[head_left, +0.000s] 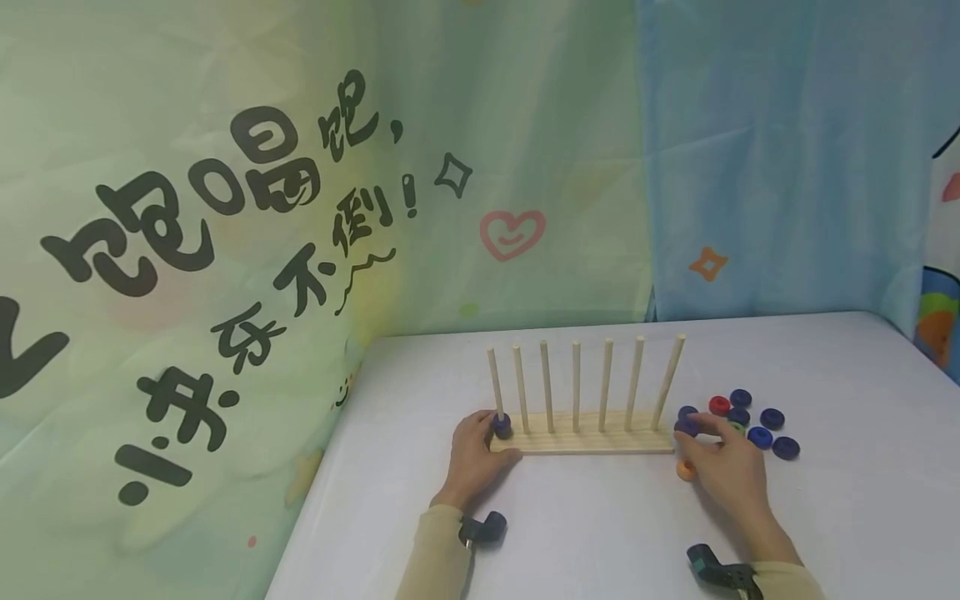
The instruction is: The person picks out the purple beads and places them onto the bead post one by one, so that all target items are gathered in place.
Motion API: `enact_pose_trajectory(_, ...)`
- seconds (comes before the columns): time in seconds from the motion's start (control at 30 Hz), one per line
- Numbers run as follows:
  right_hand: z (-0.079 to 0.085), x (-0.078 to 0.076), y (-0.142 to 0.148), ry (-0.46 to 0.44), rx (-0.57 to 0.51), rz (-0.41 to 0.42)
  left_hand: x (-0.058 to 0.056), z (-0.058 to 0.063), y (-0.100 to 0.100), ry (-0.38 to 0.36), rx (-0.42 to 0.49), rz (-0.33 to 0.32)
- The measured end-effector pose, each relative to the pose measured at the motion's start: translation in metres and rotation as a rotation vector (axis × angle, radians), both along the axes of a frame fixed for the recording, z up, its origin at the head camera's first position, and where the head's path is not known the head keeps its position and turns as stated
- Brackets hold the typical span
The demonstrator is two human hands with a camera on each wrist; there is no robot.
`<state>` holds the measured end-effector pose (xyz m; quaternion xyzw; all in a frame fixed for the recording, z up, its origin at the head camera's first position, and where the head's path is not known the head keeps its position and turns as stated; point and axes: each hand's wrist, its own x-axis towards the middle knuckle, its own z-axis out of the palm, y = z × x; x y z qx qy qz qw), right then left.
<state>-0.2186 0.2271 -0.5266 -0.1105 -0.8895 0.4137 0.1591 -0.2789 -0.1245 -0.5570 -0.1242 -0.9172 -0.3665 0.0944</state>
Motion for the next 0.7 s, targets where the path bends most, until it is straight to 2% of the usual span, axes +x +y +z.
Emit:
enact_pose_trajectory(0.17, 0.002, 0.001, -0.009, 0.026, 0.014, 0.02, 0.001, 0.002, 0.0, -0.004, 0.007, 0.0)
enact_pose_trajectory(0.5, 0.002, 0.006, -0.029, 0.02, -0.002, 0.035, 0.002, -0.001, -0.001, -0.012, -0.016, 0.004)
enact_pose_trajectory(0.7, -0.004, 0.007, -0.05, 0.085, -0.008, 0.112, 0.001, -0.001, -0.002, 0.0, -0.016, -0.005)
